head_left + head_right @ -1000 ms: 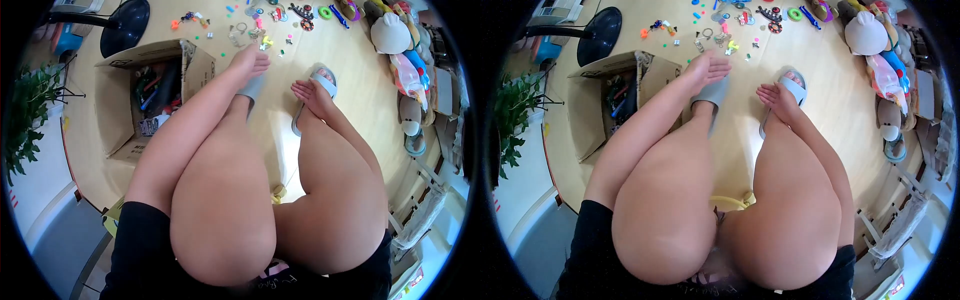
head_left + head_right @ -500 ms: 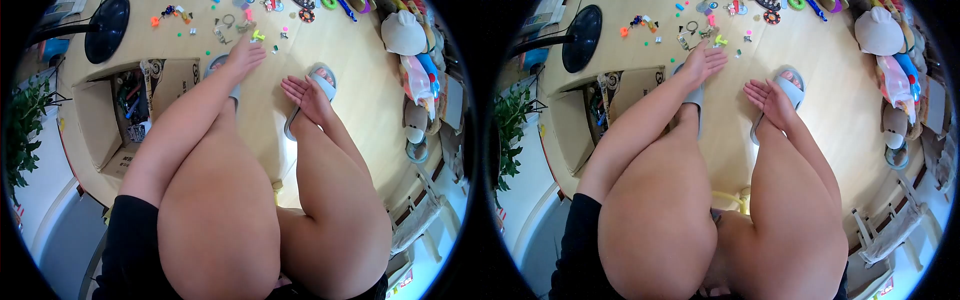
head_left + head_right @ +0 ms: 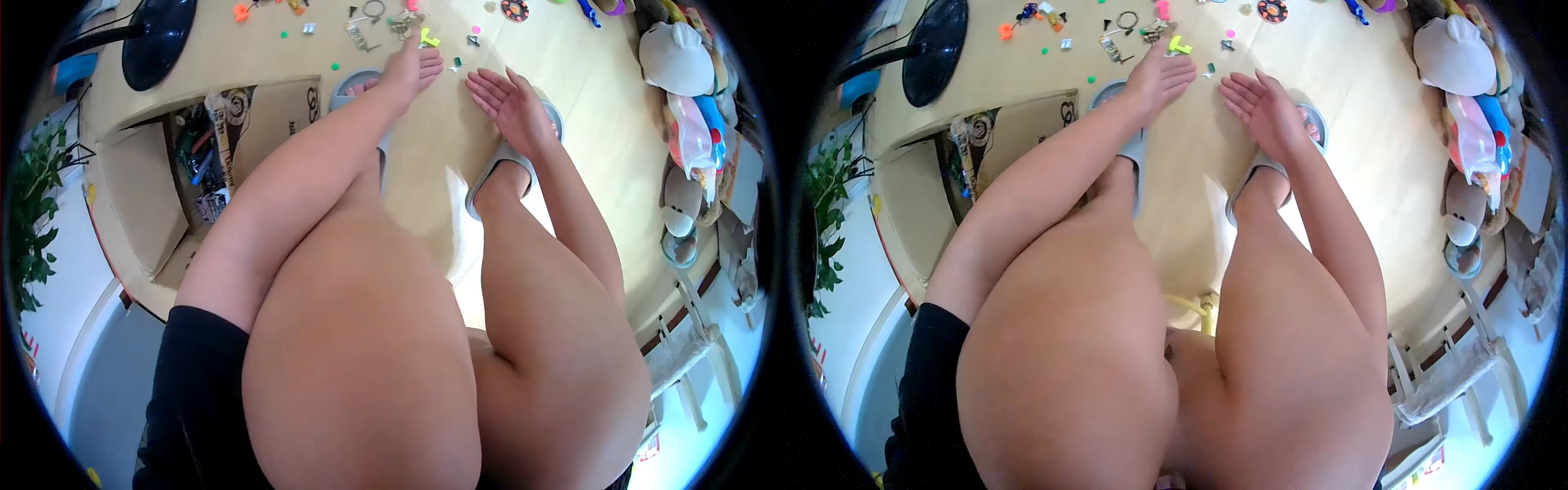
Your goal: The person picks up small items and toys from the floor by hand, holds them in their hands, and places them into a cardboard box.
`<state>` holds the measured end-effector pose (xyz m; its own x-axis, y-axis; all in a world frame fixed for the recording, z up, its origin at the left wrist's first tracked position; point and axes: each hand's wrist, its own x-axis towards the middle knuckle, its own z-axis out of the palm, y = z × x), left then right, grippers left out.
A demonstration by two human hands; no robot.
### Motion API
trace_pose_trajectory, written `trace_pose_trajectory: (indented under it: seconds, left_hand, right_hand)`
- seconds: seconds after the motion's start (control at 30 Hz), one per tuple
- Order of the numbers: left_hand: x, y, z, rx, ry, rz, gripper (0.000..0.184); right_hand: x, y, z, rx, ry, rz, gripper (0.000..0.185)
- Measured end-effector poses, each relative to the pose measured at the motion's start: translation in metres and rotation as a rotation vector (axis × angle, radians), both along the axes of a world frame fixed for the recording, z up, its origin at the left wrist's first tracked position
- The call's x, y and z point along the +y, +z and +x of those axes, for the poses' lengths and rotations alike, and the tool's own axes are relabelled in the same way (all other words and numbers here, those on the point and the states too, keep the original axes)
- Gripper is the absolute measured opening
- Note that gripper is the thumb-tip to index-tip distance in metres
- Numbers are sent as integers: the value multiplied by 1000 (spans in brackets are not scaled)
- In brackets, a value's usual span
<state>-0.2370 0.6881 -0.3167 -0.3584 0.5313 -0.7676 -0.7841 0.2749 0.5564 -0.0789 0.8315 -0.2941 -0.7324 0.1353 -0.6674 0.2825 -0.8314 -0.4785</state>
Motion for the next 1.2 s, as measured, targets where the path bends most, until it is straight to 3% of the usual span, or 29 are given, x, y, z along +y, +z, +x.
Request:
trace_pose_trajectory:
  seconds: [0.17,0.37,0.97,1.2]
  left_hand:
    - [1,-8,2,-2,-120,-7,88]
    - [4,-6,-3,-40,-154,16,92]
    - [11,-3,-17,-164,-95,24,101]
    - [18,-4,-21,-52,-168,-20,99]
  right_hand:
    - [11,-8,-12,-69,74,89,62]
    - [7,-11,-24,-92,28,16,63]
    - [21,-17,-27,-84,-6,-102,63]
    - [36,-20,-35,-101,21,-88,61]
